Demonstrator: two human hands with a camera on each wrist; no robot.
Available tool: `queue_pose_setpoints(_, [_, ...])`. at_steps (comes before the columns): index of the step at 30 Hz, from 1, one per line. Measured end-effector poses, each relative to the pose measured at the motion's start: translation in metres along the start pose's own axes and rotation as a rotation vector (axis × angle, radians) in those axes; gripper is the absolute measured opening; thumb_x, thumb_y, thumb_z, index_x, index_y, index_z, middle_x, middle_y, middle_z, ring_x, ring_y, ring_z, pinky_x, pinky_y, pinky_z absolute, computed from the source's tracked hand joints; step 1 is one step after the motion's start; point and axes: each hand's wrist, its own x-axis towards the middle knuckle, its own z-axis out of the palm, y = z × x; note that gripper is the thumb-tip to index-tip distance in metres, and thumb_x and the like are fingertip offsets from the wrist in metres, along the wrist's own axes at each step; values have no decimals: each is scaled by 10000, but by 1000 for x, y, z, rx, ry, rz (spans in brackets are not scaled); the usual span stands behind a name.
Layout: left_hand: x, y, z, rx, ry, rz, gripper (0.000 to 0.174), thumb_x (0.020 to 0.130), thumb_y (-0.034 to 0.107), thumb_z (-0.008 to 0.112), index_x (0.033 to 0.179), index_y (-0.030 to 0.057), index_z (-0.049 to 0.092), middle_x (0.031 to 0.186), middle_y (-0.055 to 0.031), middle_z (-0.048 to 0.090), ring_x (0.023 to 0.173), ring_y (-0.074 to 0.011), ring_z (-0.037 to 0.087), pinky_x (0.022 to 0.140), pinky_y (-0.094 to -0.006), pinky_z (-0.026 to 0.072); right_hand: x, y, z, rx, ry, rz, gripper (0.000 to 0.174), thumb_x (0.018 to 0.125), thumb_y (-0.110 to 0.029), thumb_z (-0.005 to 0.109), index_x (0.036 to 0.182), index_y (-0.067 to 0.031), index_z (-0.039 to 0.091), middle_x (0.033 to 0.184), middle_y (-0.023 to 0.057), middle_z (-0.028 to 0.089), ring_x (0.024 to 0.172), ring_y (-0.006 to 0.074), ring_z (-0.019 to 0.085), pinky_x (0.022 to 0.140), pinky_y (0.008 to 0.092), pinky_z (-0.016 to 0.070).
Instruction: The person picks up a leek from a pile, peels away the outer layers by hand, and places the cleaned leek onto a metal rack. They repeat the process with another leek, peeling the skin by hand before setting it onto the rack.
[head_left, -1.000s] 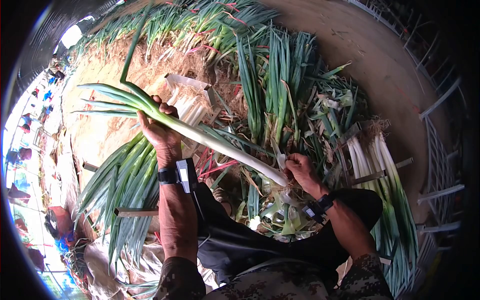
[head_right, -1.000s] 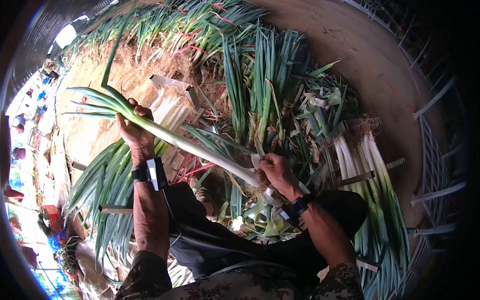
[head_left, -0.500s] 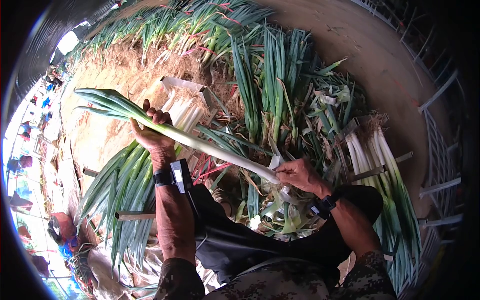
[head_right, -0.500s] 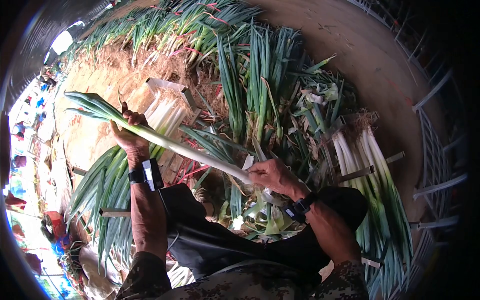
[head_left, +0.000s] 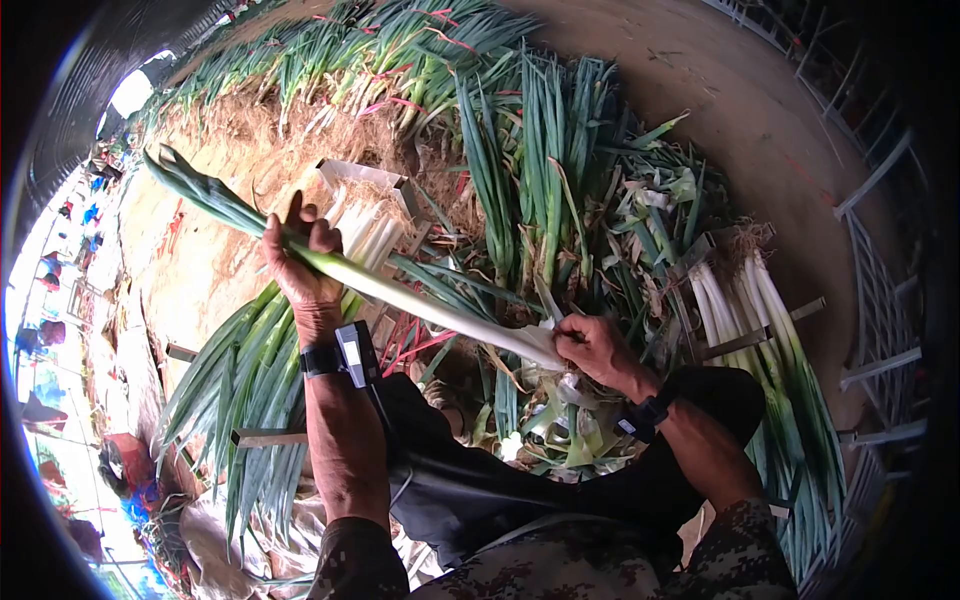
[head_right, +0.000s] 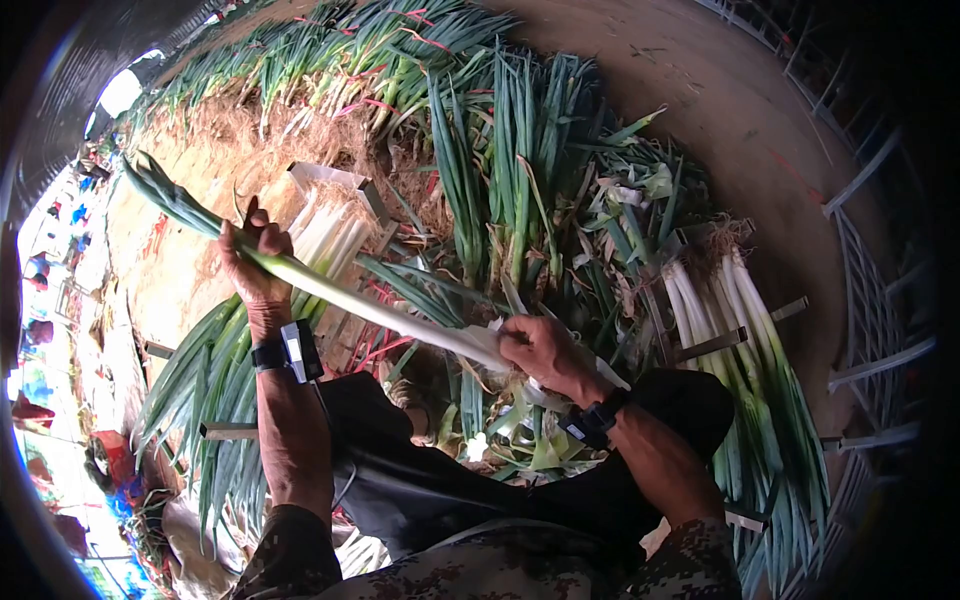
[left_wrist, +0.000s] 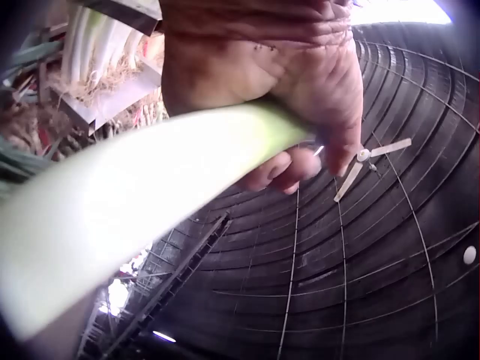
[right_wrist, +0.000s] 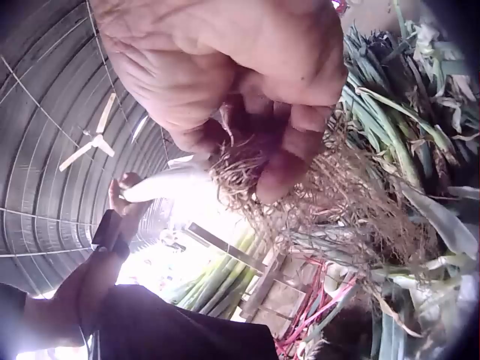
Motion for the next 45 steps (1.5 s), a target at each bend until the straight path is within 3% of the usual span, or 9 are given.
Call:
queue_pose_setpoints(3, [-2,-5,7,162,185,-90,591,863,502,643,1139,-16,579,934,-101,646,754,-233,563,679,-363,453,-1,11,1,-61,103,-61,229,876,-170,671,999,23,687,821,79,699,725,106,618,653,297,505])
queue_pose_setpoints(15, [-1,-15,13,350,676,225,475,862,429,731,1070,109,447,857,-84,572,614,-171,505,541,-298,448,1,-6,-1,18,-53,-71,206,884,-145,662,982,33,697,725,78,678,664,81,607,615,286,498])
queue_pose_setpoints(20, [-1,-15,3,284,568,245,398,950,487,600,1048,108,530,833,-39,555,681,-155,519,588,-286,452,1,-3,7,-105,49,-107,169,861,-122,650,925,30,688,696,79,665,638,83,612,590,294,491])
queue_pose_setpoints(24, [2,-11,-14,126,285,169,506,983,557,487,1142,83,557,825,-35,547,679,-145,508,594,-283,444,10,18,11,285,66,169,166,897,-119,615,943,19,696,744,63,691,654,90,637,603,269,520])
queue_pose_setpoints(26, [1,-10,-13,23,203,119,575,978,585,471,1208,66,561,811,-29,540,654,-146,497,593,-284,431,5,26,10,396,92,163,181,911,-126,624,992,15,705,787,67,698,699,83,644,630,263,534])
queue_pose_setpoints(30, [0,-12,-7,200,328,170,571,978,586,470,1178,60,567,787,-28,536,633,-152,495,583,-289,420,1,26,17,455,24,109,240,930,-144,681,1104,22,688,896,72,702,792,90,663,744,251,565])
queue_pose_setpoints(34, [0,-13,-6,256,478,192,515,963,568,514,1083,70,571,781,-38,544,643,-166,514,585,-307,427,-1,16,9,155,-165,41,339,902,-212,703,1176,-12,688,995,113,745,840,126,678,778,271,546])
queue_pose_setpoints(40, [-2,-17,-3,302,673,197,465,907,546,623,992,93,561,785,-49,557,655,-185,538,592,-327,436,3,-14,8,-272,-197,-151,230,881,-226,662,947,-6,680,782,196,654,706,326,672,639,393,501])
queue_pose_setpoints(45, [-4,-13,2,318,633,192,458,889,547,646,981,107,561,796,-47,567,656,-183,542,594,-331,436,3,-11,11,-329,-236,-274,204,884,-153,631,998,1,701,799,198,655,716,327,669,643,382,507])
